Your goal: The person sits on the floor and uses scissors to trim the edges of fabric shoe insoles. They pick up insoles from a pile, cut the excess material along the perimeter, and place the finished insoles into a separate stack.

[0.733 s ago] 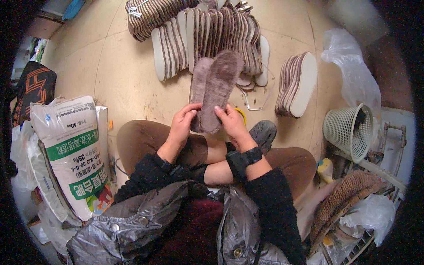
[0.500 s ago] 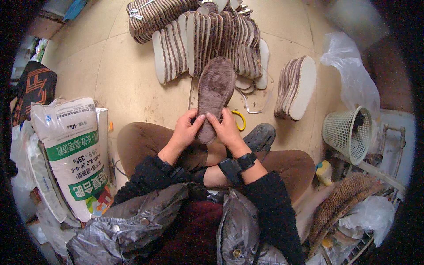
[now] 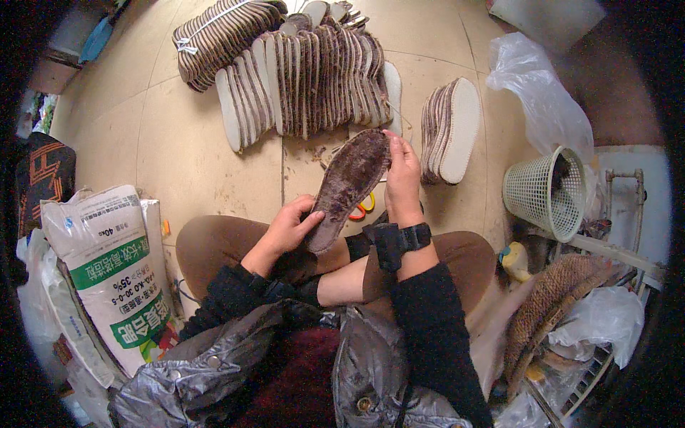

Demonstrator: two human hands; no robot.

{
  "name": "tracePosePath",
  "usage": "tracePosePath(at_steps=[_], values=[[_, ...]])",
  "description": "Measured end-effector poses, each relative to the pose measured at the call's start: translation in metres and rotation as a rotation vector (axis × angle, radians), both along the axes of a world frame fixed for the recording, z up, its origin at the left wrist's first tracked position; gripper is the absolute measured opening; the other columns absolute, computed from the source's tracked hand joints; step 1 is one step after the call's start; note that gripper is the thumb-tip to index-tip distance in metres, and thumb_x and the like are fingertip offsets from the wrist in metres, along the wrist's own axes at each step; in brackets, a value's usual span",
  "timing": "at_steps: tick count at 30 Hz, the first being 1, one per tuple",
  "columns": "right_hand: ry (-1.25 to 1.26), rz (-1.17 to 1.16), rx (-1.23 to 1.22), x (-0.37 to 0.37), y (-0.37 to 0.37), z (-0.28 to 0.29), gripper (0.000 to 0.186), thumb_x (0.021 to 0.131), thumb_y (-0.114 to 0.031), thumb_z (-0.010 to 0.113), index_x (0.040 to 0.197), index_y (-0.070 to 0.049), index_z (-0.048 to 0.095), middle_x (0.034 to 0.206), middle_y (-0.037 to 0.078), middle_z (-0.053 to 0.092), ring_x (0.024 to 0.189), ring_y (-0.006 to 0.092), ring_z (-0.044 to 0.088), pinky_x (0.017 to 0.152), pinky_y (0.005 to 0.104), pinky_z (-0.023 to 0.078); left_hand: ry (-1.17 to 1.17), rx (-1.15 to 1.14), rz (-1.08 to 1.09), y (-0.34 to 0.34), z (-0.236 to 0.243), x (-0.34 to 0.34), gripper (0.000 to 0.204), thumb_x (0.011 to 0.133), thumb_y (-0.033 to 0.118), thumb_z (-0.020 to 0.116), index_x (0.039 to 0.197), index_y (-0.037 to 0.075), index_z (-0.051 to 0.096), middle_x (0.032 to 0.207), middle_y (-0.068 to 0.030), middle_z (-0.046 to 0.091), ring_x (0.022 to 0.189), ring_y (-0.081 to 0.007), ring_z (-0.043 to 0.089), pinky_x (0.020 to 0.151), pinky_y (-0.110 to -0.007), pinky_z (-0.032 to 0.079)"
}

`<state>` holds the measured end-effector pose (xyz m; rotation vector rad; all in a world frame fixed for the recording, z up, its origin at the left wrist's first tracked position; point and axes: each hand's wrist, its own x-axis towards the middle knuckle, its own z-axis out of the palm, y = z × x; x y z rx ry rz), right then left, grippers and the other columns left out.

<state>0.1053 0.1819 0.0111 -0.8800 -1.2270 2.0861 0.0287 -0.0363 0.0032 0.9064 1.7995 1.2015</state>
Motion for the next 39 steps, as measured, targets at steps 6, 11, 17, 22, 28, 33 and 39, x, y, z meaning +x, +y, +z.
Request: tracePosePath(at_steps=[6, 11, 17, 22, 28, 33, 39], values=[[-0.005, -0.004, 0.054, -0.002, -0.006, 0.004, 0.025, 0.097, -0.02, 0.048, 0.11, -0.001, 0.058, 0.104, 0.004, 0.06, 0.094, 0.01, 0.054, 0.087, 0.0243, 0.042, 0.008, 0.056, 0.03, 0.002, -0.002, 0.002, 0.018, 0.089, 0.013, 0.056, 0.097, -0.003, 0.058, 0.089, -0.0138, 0.054, 0.086, -0.0258, 0.054, 0.079, -0.033, 0.043], [-0.062, -0.048, 0.142, -0.001, 0.001, -0.005, 0.023, 0.096, -0.019, 0.05, 0.107, -0.001, 0.059, 0.104, 0.006, 0.063, 0.094, 0.0119, 0.057, 0.087, 0.0244, 0.043, 0.025, 0.034, 0.024, 0.002, -0.004, 0.002, 0.017, 0.088, 0.014, 0.057, 0.093, -0.003, 0.057, 0.083, -0.0148, 0.051, 0.08, -0.0281, 0.053, 0.074, -0.034, 0.043], [0.071, -0.132, -0.05, 0.002, 0.009, -0.014, 0.017, 0.096, -0.017, 0.049, 0.099, -0.004, 0.059, 0.1, 0.005, 0.063, 0.087, 0.0127, 0.057, 0.082, 0.0243, 0.045, 0.027, 0.083, 0.025, 0.001, -0.006, 0.002, 0.017, 0.087, 0.014, 0.058, 0.091, -0.003, 0.056, 0.083, -0.0146, 0.05, 0.08, -0.0281, 0.052, 0.074, -0.034, 0.043], [-0.134, -0.239, -0.079, 0.013, 0.022, -0.041, 0.017, 0.094, -0.02, 0.051, 0.097, -0.005, 0.058, 0.095, 0.007, 0.063, 0.086, 0.0146, 0.058, 0.076, 0.0282, 0.046, -0.001, 0.081, 0.06, 0.0, -0.007, 0.0, 0.016, 0.088, 0.013, 0.057, 0.093, -0.003, 0.056, 0.084, -0.0149, 0.051, 0.082, -0.0279, 0.052, 0.076, -0.033, 0.042], [-0.952, 0.506, 0.837, 0.014, -0.014, -0.087, 0.032, 0.081, -0.018, 0.065, 0.106, -0.002, 0.055, 0.088, 0.016, 0.062, 0.086, 0.0287, 0.061, 0.077, 0.0388, 0.049, -0.057, 0.106, 0.148, -0.005, -0.001, -0.009, 0.016, 0.092, 0.01, 0.051, 0.1, -0.003, 0.056, 0.094, -0.0094, 0.054, 0.091, -0.0193, 0.051, 0.085, -0.03, 0.041], [-1.098, 0.762, 1.295, 0.021, -0.062, -0.097, 0.052, 0.075, -0.01, 0.068, 0.123, -0.006, 0.048, 0.098, 0.019, 0.056, 0.089, 0.0356, 0.058, 0.078, 0.0428, 0.05, -0.064, 0.18, 0.245, -0.012, 0.005, -0.017, 0.015, 0.091, 0.011, 0.054, 0.096, -0.003, 0.056, 0.089, -0.0105, 0.052, 0.086, -0.0206, 0.051, 0.081, -0.03, 0.041], [-1.021, 0.795, 1.118, 0.023, -0.055, -0.101, 0.057, 0.076, -0.003, 0.061, 0.13, -0.013, 0.044, 0.101, 0.019, 0.053, 0.09, 0.0365, 0.058, 0.075, 0.0437, 0.051, -0.1, 0.241, 0.287, -0.018, 0.003, -0.022, 0.017, 0.091, 0.011, 0.054, 0.099, -0.003, 0.055, 0.092, -0.009, 0.053, 0.088, -0.0194, 0.05, 0.082, -0.029, 0.041]])
